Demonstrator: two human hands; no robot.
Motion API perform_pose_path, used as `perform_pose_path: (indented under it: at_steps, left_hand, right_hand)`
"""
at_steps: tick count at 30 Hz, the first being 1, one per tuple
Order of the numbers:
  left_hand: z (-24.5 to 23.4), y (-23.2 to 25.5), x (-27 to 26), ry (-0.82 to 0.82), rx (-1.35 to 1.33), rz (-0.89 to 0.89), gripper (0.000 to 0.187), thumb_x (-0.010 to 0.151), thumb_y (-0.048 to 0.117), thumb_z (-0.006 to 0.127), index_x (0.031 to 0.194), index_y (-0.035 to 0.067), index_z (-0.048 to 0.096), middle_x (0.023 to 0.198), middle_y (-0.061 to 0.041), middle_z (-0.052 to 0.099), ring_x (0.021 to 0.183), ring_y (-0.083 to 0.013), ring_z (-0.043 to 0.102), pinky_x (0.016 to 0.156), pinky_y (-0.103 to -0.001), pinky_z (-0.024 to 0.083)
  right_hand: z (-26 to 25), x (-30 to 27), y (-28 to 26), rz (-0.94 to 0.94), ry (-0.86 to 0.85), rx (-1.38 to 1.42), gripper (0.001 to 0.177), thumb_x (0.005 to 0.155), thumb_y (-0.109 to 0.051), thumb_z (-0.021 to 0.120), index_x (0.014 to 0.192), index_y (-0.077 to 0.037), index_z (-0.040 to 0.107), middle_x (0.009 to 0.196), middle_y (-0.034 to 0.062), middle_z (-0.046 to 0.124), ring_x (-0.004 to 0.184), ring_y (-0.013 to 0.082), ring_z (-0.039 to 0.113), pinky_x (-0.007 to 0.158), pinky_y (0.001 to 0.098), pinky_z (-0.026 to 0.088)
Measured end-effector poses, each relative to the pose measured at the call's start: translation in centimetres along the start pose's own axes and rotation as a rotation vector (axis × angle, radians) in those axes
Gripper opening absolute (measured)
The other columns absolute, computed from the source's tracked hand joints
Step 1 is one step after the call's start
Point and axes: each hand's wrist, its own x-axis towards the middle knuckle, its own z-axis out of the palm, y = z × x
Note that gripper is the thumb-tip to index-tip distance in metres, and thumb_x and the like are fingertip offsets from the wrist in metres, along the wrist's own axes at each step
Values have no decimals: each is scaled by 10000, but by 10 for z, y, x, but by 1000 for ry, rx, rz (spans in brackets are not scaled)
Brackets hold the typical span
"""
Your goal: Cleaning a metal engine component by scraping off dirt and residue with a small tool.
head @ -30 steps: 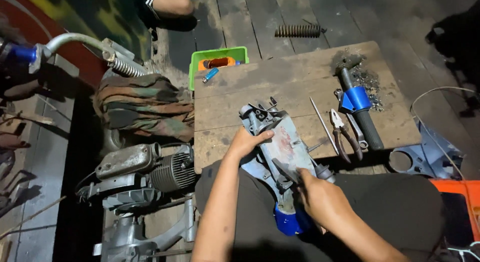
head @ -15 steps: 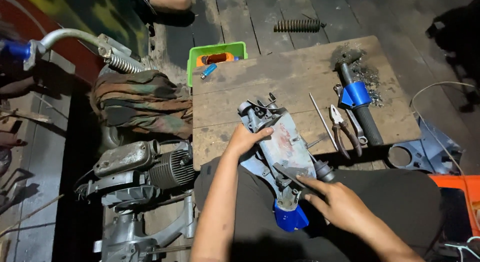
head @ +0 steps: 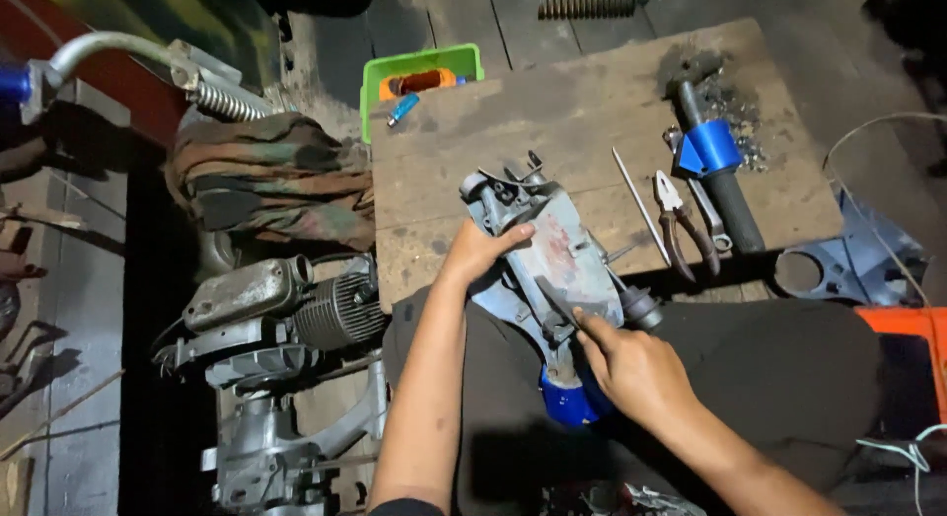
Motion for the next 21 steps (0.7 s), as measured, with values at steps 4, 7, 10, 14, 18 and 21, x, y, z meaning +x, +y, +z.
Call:
perform_pose_path:
  at_steps: [4,7,10,14,18,21]
  left_hand:
    - [0,2,-3,18,39,-18,468,741,416,811,970,21,710,874,-81,743,762,-195,679,743,-324,561]
    - [-1,6,-1,-3,-13,61,495,752,368,805,1089,17,713,969,-85,767,843,-200,710,795,-325,564]
    - [2,14,-4,-3,0,-51,478,740,412,803,1001,18,733,894,-81,764,779,-190,705,749,-310,567]
    - [4,17,-5,-34,4,-222,1040,699,632,837,1421,-55,539,1384,-272,608,1323,-412,558,1104,-530,455]
    - [1,29,-10,-46,26,-251,1034,694,634,830,1422,-43,546,1387,-260,612,1325,-410,559,1103,-529,458]
    - [0,31,-8,-46,48,-259,1057,681,641,829,1428,-47,533,1394,-269,603,1331,-401,557,1115,-527,449]
  right_hand:
    - [-4,-4,1,30,-98,-18,357,953,-380,570,1284,-295,672,772,151,768,648,431,719,571,528,567]
    - [-10,-2,-2,9,-87,-7,347,944,-352,580,1259,-267,699,765,119,783,615,395,728,561,481,581]
    - [-4,9,-4,22,-93,-28,365,954,-337,570,1298,-255,661,720,98,770,563,387,712,515,497,561]
    - [-6,18,-2,26,-172,-1,303,970,-366,524,1241,-304,646,810,144,789,781,425,760,688,574,606]
    - [-10,8,1,49,-200,-56,299,955,-355,532,1215,-281,661,740,175,774,758,438,760,659,555,612]
    - [-8,24,-6,-1,-172,-126,323,972,-343,511,1264,-275,631,753,175,771,743,428,766,668,565,611]
